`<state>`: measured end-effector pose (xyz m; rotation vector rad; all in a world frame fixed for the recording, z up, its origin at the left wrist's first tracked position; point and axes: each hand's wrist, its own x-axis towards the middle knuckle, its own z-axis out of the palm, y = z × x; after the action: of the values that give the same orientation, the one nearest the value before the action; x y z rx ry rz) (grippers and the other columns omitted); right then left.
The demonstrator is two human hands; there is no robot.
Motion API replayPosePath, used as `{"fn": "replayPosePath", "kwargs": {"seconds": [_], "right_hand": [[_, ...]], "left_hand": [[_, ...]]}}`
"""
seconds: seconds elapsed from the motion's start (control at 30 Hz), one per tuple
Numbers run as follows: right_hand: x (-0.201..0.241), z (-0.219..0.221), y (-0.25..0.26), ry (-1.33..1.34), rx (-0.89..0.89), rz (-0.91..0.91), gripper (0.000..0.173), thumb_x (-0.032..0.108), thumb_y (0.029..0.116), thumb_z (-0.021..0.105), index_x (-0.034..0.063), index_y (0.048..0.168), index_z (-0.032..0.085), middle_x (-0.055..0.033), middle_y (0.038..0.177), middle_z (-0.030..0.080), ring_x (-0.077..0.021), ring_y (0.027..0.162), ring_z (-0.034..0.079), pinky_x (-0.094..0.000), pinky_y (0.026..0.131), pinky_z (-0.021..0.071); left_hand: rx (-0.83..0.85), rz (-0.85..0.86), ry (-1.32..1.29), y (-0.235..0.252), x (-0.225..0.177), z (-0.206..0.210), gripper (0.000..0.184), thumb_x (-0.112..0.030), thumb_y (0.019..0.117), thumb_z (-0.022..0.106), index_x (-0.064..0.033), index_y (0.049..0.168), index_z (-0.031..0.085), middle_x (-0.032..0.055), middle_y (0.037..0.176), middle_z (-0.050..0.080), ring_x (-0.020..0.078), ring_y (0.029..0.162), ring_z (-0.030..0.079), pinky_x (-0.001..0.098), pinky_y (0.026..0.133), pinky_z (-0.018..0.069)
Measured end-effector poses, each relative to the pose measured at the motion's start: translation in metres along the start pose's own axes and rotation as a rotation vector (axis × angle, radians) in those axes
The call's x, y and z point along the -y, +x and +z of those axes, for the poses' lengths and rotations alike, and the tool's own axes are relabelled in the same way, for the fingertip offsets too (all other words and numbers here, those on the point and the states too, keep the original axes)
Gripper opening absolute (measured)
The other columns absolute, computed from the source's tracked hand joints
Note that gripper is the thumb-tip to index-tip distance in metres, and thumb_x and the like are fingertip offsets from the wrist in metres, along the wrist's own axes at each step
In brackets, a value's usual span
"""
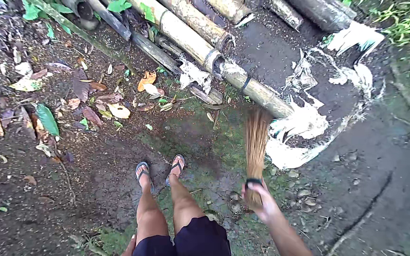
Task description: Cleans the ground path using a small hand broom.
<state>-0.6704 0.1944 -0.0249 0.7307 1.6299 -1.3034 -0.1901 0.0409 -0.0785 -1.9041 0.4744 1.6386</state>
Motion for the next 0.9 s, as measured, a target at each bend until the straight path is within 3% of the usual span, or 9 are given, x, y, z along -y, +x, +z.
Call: {"fn": "replayPosePath", "kwargs": {"seconds": [0.1,0.2,0.3,0.4,0.6,0.67,0.73,0.8,0.9], "right_hand": [[0.017,0.056,0.077,0.187,0.102,0.05,0.023,0.013,0.1,0.047,0.0095,0.123,0.045,-0.0101,0.087,0.064,-0.0188,0.069,0.067,-0.0326,0.061,0.0598],[0.018,0.068,0.085,0.337,0.328,0.123,0.025,0.018,0.0925,0.055,0.0052,0.114,0.051,-0.0135,0.092,0.067,-0.0196,0.069,0.068,-0.0306,0.059,0.0598],[0.016,0.033,0.031,0.286,0.428,0.145,0.06,0.027,0.0723,0.081,0.0117,0.123,0.053,-0.013,0.097,0.071,-0.0189,0.067,0.069,-0.0293,0.053,0.0577],[0.007,0.014,-0.04,0.173,0.455,0.093,0.107,0.028,0.0697,0.088,0.0241,0.156,0.025,-0.0165,0.101,0.07,-0.0246,0.07,0.071,-0.0342,0.054,0.0593],[-0.012,0.047,-0.024,-0.08,0.097,-0.053,0.116,0.017,0.0759,0.075,0.0296,0.163,0.0,-0.0149,0.098,0.065,-0.0257,0.072,0.069,-0.0401,0.058,0.0608],[-0.01,0.073,0.026,0.015,0.076,-0.052,0.075,0.012,0.0901,0.058,0.0212,0.155,0.021,-0.012,0.095,0.062,-0.0217,0.072,0.067,-0.036,0.06,0.0596],[0.003,0.092,0.064,0.236,0.131,-0.002,0.022,0.017,0.0994,0.046,0.0085,0.12,0.048,-0.0124,0.089,0.065,-0.0192,0.067,0.067,-0.0312,0.057,0.0594],[0.003,0.085,0.065,0.395,0.247,0.014,0.022,0.024,0.0984,0.047,0.0045,0.108,0.054,-0.0133,0.09,0.067,-0.0178,0.065,0.068,-0.0276,0.054,0.0583],[-0.025,0.052,0.011,0.451,0.324,-0.037,0.04,0.031,0.0755,0.079,0.0082,0.105,0.065,-0.0115,0.094,0.072,-0.0158,0.064,0.069,-0.0253,0.051,0.0579]], "left_hand": [[-0.164,-0.009,0.196,0.01,-0.014,-0.002,0.072,-0.056,0.1094,0.026,0.0017,0.136,0.06,0.0258,0.134,0.062,0.036,0.129,0.058,0.057,0.11,0.0418],[-0.311,0.135,-0.068,0.01,-0.043,-0.006,0.066,-0.053,0.1096,0.03,0.0022,0.134,0.058,0.0236,0.124,0.067,0.0327,0.108,0.066,0.0516,0.093,0.052],[-0.304,0.305,-0.411,0.007,-0.092,-0.011,0.053,-0.041,0.1107,0.038,0.0005,0.143,0.047,0.0183,0.133,0.059,0.0238,0.111,0.064,0.0415,0.094,0.0537],[-0.213,0.391,-0.45,-0.011,-0.13,-0.004,0.046,-0.032,0.1096,0.044,-0.0032,0.145,0.047,0.0157,0.133,0.061,0.0213,0.109,0.066,0.0373,0.09,0.0554],[-0.015,0.417,-0.195,-0.002,-0.138,0.015,0.04,-0.023,0.1081,0.049,-0.0012,0.142,0.051,0.0208,0.131,0.064,0.029,0.112,0.067,0.0454,0.094,0.0556],[-0.012,0.395,-0.146,0.008,-0.129,0.002,0.039,-0.022,0.1072,0.053,-0.0022,0.141,0.054,0.0205,0.13,0.064,0.0297,0.113,0.067,0.0466,0.095,0.0556],[-0.037,0.389,-0.134,0.014,-0.123,-0.018,0.039,-0.022,0.1072,0.052,-0.0029,0.141,0.054,0.0198,0.129,0.066,0.0294,0.113,0.067,0.047,0.095,0.0553],[-0.09,0.378,-0.152,0.016,-0.123,-0.043,0.039,-0.022,0.1077,0.051,-0.0032,0.142,0.054,0.0196,0.126,0.066,0.0281,0.109,0.068,0.045,0.092,0.0559],[-0.15,0.355,-0.207,0.015,-0.13,-0.075,0.038,-0.02,0.1083,0.049,-0.0027,0.142,0.052,0.0195,0.122,0.065,0.0245,0.1,0.068,0.0402,0.086,0.0565]]}}
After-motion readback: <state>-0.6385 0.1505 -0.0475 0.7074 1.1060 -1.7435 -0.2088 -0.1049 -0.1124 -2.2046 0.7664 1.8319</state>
